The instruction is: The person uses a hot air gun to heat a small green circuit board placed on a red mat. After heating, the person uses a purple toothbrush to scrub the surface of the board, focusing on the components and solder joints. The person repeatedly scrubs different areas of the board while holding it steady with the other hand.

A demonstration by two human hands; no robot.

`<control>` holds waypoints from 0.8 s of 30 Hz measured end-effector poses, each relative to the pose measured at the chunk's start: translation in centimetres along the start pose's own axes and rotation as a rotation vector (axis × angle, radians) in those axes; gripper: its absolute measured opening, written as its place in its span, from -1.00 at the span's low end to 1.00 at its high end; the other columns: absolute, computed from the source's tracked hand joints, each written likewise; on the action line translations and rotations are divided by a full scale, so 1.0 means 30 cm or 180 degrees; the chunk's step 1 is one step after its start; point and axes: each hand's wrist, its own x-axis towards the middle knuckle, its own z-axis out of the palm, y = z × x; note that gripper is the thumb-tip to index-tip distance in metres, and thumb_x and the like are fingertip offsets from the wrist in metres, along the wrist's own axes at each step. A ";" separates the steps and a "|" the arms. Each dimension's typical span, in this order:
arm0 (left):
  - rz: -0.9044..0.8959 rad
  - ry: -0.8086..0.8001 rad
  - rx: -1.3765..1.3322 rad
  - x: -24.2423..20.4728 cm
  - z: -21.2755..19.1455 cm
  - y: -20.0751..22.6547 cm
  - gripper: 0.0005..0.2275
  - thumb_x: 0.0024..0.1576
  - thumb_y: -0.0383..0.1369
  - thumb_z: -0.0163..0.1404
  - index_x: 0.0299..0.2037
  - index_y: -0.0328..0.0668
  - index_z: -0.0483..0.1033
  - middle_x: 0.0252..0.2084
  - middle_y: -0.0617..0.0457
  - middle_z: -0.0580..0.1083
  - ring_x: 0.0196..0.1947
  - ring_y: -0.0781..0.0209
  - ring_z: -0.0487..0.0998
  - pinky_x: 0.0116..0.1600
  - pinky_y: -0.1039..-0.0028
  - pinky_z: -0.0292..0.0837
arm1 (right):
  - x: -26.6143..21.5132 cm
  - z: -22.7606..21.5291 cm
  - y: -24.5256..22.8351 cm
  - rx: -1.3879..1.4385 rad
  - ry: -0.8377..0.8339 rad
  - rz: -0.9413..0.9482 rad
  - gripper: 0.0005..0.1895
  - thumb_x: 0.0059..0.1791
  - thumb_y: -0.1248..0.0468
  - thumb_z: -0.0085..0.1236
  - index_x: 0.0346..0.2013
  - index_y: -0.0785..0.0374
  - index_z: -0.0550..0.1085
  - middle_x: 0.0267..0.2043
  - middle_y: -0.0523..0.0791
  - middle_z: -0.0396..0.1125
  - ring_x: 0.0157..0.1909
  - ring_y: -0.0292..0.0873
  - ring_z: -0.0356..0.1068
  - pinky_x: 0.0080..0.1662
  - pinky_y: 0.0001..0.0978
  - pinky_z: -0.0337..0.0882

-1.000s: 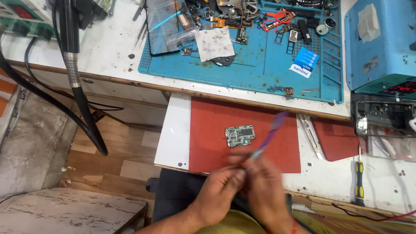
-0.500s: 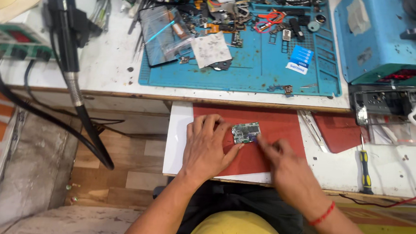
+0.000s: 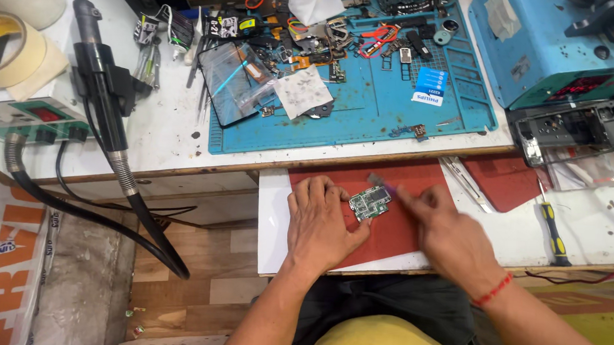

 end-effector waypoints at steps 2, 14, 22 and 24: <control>-0.0139 -0.0010 0.0033 0.001 0.003 0.011 -0.58 -0.14 -0.07 0.27 -0.24 -0.21 0.52 -0.03 -0.09 0.33 0.12 -0.08 0.24 0.18 0.08 0.11 | 0.003 -0.007 -0.004 0.0026 0.0015 0.0005 -0.32 -0.06 0.36 -0.08 0.37 -0.14 0.34 0.03 -0.07 0.31 -0.29 0.12 0.49 -0.22 -0.03 0.48; -0.0005 0.0262 0.0073 -0.012 0.017 0.003 -0.54 -0.16 -0.06 0.31 -0.24 -0.24 0.49 -0.05 -0.08 0.33 0.11 -0.09 0.25 0.25 0.10 0.12 | -0.006 -0.021 0.022 -0.0068 0.0024 -0.0185 -0.27 -0.07 0.37 -0.09 0.41 -0.15 0.31 -0.01 -0.08 0.31 -0.32 0.12 0.45 -0.31 -0.03 0.47; -0.0118 0.0202 -0.0122 -0.014 0.017 0.010 -0.50 -0.21 -0.07 0.36 -0.18 -0.20 0.49 -0.02 -0.07 0.32 0.11 -0.09 0.25 0.24 0.08 0.10 | -0.053 -0.033 0.014 0.0163 -0.0104 -0.0687 -0.18 -0.15 0.39 -0.07 0.43 -0.10 0.27 -0.10 -0.06 0.31 -0.29 0.07 0.47 -0.34 -0.08 0.49; -0.0141 0.0197 -0.0180 -0.016 0.007 -0.006 -0.47 -0.22 -0.05 0.38 -0.16 -0.19 0.49 -0.01 -0.06 0.32 0.12 -0.09 0.25 0.24 0.08 0.10 | -0.059 -0.031 -0.008 0.0018 -0.0245 -0.0471 -0.19 -0.12 0.37 -0.08 0.44 -0.20 0.27 -0.03 -0.05 0.30 -0.34 0.07 0.48 -0.33 -0.06 0.51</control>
